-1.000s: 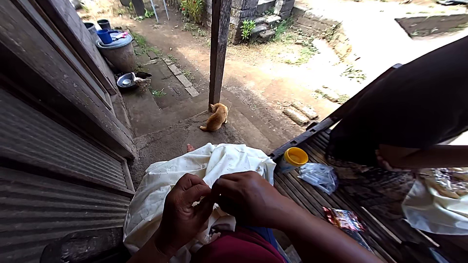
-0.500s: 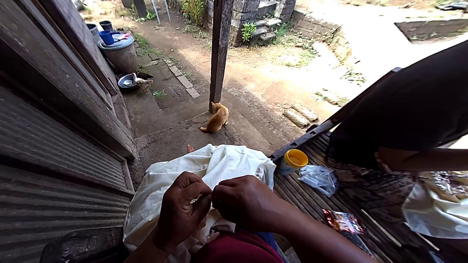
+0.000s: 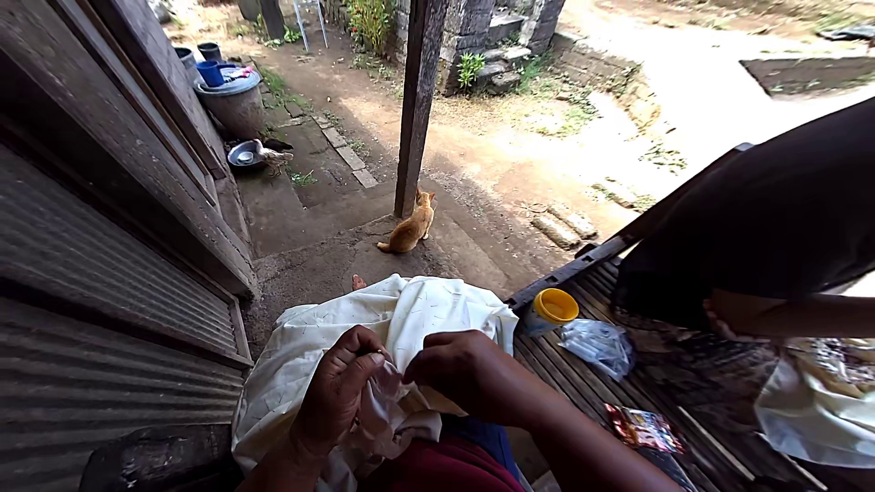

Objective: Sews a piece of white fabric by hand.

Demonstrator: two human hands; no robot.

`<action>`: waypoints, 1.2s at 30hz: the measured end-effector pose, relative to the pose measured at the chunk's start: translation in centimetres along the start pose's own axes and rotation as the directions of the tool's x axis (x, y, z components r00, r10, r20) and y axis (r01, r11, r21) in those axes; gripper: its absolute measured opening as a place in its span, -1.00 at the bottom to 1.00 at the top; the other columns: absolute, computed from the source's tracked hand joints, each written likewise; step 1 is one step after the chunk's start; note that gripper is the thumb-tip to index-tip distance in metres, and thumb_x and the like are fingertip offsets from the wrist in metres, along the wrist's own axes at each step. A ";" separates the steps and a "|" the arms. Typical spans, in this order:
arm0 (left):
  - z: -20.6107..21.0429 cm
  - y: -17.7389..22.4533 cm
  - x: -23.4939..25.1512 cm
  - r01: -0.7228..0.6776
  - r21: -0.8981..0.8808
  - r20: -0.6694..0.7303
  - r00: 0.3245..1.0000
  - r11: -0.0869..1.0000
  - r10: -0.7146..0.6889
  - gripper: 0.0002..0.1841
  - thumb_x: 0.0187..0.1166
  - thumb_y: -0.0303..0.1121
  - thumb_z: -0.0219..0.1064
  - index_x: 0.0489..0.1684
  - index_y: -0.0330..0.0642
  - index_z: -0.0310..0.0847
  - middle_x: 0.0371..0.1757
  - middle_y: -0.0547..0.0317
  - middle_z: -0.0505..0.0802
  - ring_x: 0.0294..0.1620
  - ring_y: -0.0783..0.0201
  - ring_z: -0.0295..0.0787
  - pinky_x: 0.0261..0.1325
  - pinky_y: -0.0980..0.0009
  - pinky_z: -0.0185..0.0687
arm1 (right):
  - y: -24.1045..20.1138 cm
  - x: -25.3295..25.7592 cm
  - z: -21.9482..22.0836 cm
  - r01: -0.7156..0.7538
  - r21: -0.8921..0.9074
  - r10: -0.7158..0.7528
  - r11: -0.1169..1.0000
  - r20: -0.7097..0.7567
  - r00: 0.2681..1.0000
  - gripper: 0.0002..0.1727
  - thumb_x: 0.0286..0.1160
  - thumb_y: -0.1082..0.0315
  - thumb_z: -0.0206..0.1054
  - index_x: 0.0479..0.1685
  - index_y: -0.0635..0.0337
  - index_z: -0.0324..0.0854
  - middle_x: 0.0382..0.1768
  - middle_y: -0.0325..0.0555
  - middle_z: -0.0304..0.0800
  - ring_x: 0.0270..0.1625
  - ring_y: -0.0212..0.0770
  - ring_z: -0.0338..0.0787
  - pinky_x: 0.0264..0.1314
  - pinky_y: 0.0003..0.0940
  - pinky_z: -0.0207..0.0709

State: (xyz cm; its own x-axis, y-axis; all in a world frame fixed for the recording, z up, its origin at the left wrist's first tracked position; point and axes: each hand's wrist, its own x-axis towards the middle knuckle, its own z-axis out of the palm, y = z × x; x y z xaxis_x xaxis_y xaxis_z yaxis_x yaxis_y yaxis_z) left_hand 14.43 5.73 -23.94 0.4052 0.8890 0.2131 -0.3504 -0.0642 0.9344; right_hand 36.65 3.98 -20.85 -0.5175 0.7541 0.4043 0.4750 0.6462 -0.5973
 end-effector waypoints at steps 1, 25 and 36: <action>0.0 0.1 0.0 0.018 -0.021 -0.005 1.000 1.000 -0.018 -0.83 0.63 -0.50 0.14 -0.20 -0.07 0.66 -0.29 0.32 0.78 -0.26 0.49 0.74 -0.10 0.51 0.70 | -0.1 0.0 0.0 0.057 0.081 -0.056 0.995 -0.004 0.998 -0.80 0.59 0.43 0.30 -0.16 0.05 0.88 -0.43 -0.21 0.71 -0.35 -0.41 0.67 -0.28 -0.56 0.55; 0.7 0.7 -0.4 0.236 -0.301 0.063 0.972 0.924 -0.228 -0.53 0.47 -0.59 0.43 0.33 -0.08 0.42 -0.24 0.21 0.85 -0.22 0.35 0.86 0.05 0.37 0.81 | -1.0 0.7 3.5 0.054 -0.219 -0.143 0.974 -0.419 0.896 -0.80 0.51 0.47 0.30 0.03 0.11 0.69 -0.38 -0.28 0.81 -0.31 -0.37 0.65 -0.19 -0.58 0.49; 0.3 0.2 -0.3 0.198 -0.306 -0.123 0.962 0.931 -0.245 -0.91 0.45 -0.58 0.45 -0.24 -0.18 0.76 -0.32 0.16 0.87 -0.32 0.42 0.83 -0.17 0.47 0.80 | -1.7 0.0 2.5 0.157 -0.029 -0.157 0.987 -0.361 0.919 -0.80 0.56 0.48 0.31 0.10 0.18 0.60 -0.32 -0.21 0.80 -0.26 -0.43 0.72 -0.11 -0.65 0.61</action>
State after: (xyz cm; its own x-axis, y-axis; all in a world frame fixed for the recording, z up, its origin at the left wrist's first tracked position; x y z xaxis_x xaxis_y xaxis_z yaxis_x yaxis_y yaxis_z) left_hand 14.45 5.37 -23.69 0.3714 0.9266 -0.0594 -0.5042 0.2550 0.8251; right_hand 34.04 2.60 -21.55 -0.2937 0.6340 0.7154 0.4084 0.7599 -0.5058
